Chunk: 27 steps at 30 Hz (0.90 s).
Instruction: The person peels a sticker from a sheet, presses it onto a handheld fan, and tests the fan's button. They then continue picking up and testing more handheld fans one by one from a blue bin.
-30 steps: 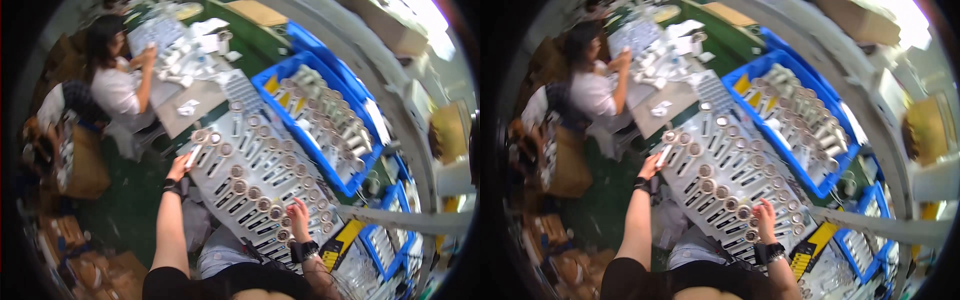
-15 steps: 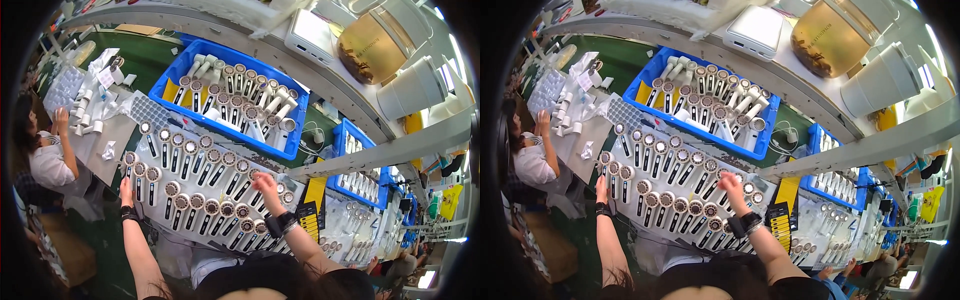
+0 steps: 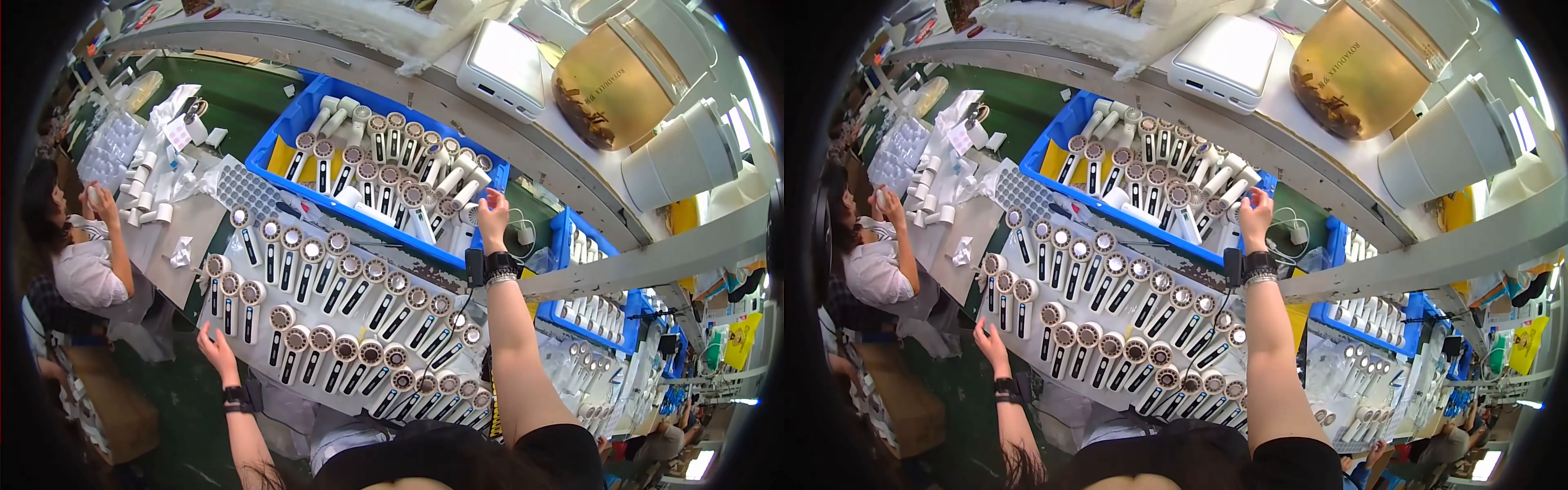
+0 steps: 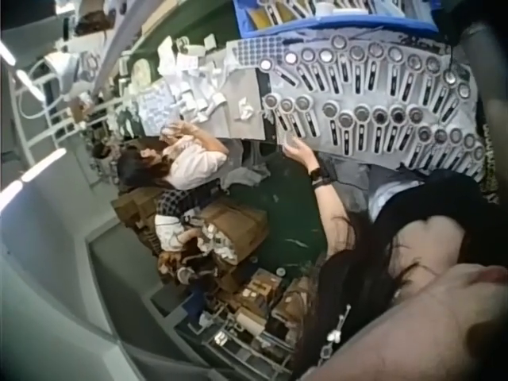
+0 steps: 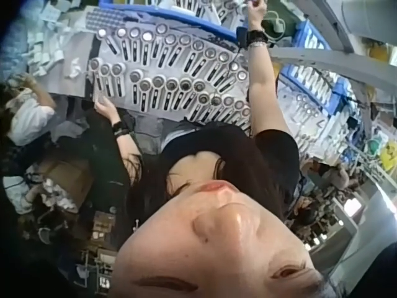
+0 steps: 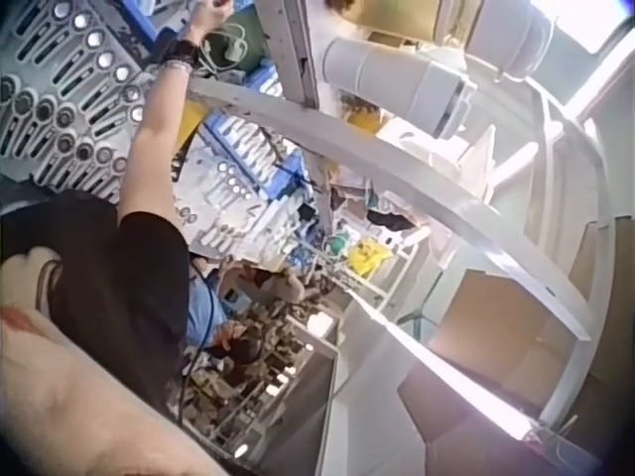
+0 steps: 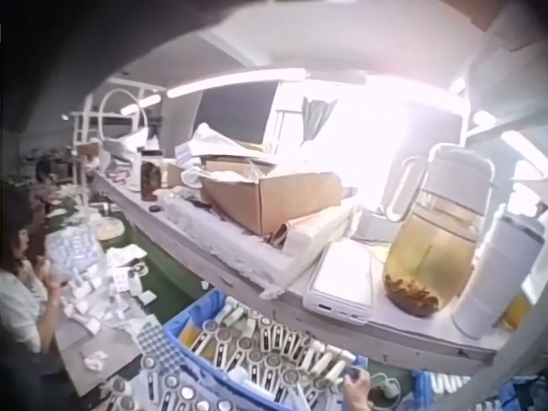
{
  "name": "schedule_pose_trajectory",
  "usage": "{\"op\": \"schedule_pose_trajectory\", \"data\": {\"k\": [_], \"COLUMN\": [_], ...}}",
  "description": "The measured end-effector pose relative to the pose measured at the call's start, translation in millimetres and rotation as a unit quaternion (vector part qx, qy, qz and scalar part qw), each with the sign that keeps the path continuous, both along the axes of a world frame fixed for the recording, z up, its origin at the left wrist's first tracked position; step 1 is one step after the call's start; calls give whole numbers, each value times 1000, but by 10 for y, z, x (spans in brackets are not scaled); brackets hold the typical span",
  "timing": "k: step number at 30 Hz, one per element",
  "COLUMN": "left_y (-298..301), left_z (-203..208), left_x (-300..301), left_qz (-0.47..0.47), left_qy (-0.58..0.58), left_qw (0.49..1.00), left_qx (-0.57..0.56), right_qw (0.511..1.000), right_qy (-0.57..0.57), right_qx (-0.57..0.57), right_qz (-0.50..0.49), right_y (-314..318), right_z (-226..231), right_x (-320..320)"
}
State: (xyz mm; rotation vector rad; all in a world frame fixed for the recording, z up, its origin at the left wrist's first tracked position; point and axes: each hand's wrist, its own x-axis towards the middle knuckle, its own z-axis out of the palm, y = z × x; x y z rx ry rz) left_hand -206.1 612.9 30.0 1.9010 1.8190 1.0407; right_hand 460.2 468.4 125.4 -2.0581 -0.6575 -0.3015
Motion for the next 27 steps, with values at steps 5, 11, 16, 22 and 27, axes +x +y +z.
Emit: {"op": "schedule_pose_trajectory", "data": {"k": [5, 11, 16, 22, 27], "left_y": [-698, -1278, -1531, -1633, -1608], "left_z": [336, 533, 643, 671, 682], "left_x": [365, 960, 1281, 1463, 1517], "left_qz": [-26, -123, -186, -224, -234], "left_qy": [-103, -129, -200, -220, -213], "left_qw": [993, 976, 941, 920, 918], "left_qx": [-52, -124, -197, -234, -238], "right_qw": [991, 980, 967, 920, 914], "right_qy": [26, 68, 109, 105, 144], "right_qx": [-95, -117, -168, -301, -315], "right_qz": [89, 143, 160, 226, 213], "right_y": [253, 388, 557, 673, 696], "right_z": [-170, -459, -431, -386, -460], "right_x": [-218, -368, -515, -581, -554]}}
